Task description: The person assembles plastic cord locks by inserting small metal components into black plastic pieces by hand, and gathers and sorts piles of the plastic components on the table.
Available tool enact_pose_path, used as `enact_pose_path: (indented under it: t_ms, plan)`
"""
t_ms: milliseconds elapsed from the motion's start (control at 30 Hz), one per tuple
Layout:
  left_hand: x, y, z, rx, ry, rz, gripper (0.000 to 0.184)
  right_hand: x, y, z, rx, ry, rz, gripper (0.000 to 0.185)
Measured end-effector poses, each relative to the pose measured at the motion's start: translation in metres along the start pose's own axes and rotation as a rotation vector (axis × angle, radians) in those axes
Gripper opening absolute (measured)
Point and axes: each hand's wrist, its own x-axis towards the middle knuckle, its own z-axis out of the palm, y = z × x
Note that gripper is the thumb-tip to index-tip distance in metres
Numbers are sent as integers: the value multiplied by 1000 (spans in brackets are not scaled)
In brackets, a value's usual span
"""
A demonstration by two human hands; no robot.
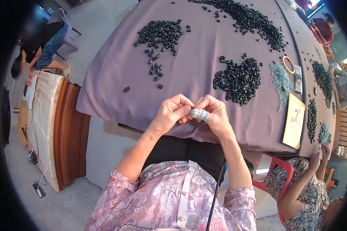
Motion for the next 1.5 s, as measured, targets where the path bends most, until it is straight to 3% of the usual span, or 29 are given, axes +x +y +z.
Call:
enact_pose_path:
  t_ms: [400,600,800,1000,1167,1400,1433,1500]
  plan:
    - [-4,5,6,150,24,22,3,-3,-6,1,-154,-25,-19,20]
    - [-1,6,1,72,-11,-28,5,-1,-6,1,10,-52,-15,17]
    - [2,4,0,56,58,-9,21,-4,0,5,-198,10,-23,25]
    - [2,4,-1,22,63,-44,22,-5,3,9,-239,6,-16,14]
    - [2,5,-3,-11,8,-100,15,-3,-15,12,-648,-18,-53,18]
    - [3,3,3,-50,41,-25,16,-14,-24,15,-728,-7,-205,23]
    - [2,3,2,-56,53,-48,13,-20,-24,11,-681,10,-212,26]
    - [3,3,1,-92,64,-44,10,-30,-40,-6,-872,191,-273,23]
